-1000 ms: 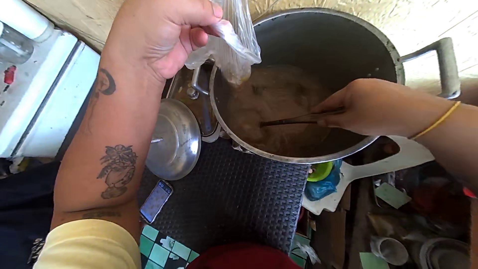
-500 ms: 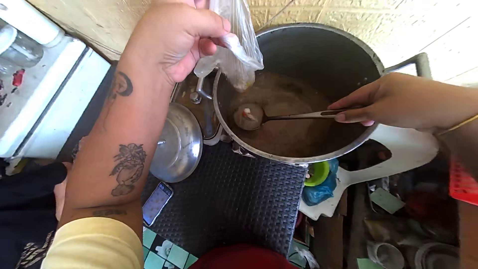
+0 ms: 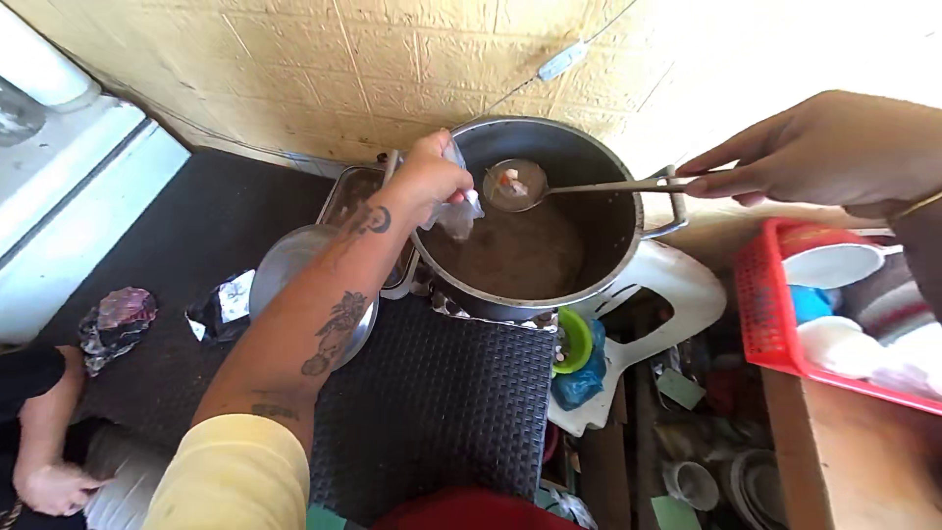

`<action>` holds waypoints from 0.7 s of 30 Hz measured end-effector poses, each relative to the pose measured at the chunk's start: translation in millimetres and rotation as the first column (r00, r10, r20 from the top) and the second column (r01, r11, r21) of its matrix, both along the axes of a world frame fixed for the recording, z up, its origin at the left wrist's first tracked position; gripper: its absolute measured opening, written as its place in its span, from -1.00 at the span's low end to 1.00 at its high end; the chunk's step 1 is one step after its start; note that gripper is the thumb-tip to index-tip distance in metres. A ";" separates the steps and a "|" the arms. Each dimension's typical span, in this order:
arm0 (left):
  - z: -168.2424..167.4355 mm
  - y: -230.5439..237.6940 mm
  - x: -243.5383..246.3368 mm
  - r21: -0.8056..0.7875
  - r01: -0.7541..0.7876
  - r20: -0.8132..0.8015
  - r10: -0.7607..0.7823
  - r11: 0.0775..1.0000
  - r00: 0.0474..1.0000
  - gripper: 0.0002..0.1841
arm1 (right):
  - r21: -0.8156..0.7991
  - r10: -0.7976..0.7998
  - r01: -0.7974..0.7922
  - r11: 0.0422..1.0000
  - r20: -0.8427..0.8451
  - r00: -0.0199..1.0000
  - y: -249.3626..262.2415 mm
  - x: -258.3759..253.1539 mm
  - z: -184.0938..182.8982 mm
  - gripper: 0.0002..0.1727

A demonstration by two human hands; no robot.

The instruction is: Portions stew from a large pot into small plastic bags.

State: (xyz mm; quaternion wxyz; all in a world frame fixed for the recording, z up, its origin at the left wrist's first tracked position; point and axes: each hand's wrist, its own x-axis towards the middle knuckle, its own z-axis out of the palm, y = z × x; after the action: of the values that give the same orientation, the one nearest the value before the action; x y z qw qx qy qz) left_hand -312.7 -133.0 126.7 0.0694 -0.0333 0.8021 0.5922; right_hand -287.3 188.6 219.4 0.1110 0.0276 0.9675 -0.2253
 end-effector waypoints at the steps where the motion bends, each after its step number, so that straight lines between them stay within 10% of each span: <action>1: -2.7 5.2 0.3 -0.007 0.000 0.022 0.000 1.000 1.000 -0.23 | -0.002 -0.006 0.006 1.000 -0.012 1.000 -3.9 3.7 7.7 -0.83; 5: -10.9 27.6 0.6 0.018 -0.050 0.052 0.049 0.999 0.997 -0.14 | 0.039 0.092 -0.089 0.995 -0.095 0.991 -28.0 21.8 23.9 -0.84; 12: -2.5 30.3 10.8 0.116 -0.142 -0.035 0.147 0.983 0.989 -0.11 | 0.615 0.518 -0.192 0.765 -0.410 0.751 -64.6 76.1 -9.7 -0.71; 21: -10.5 -3.3 15.7 0.286 -0.096 0.014 0.096 0.953 0.995 -0.28 | 0.605 0.250 -0.087 0.791 -0.190 0.949 -73.4 35.2 -47.8 -0.66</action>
State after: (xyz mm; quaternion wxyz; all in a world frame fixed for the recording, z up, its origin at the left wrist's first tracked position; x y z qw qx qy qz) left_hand -297.0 -136.3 116.2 0.0445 -0.0616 0.7053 0.7049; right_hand -252.1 115.2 171.6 -0.0113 -0.0562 0.9938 0.0955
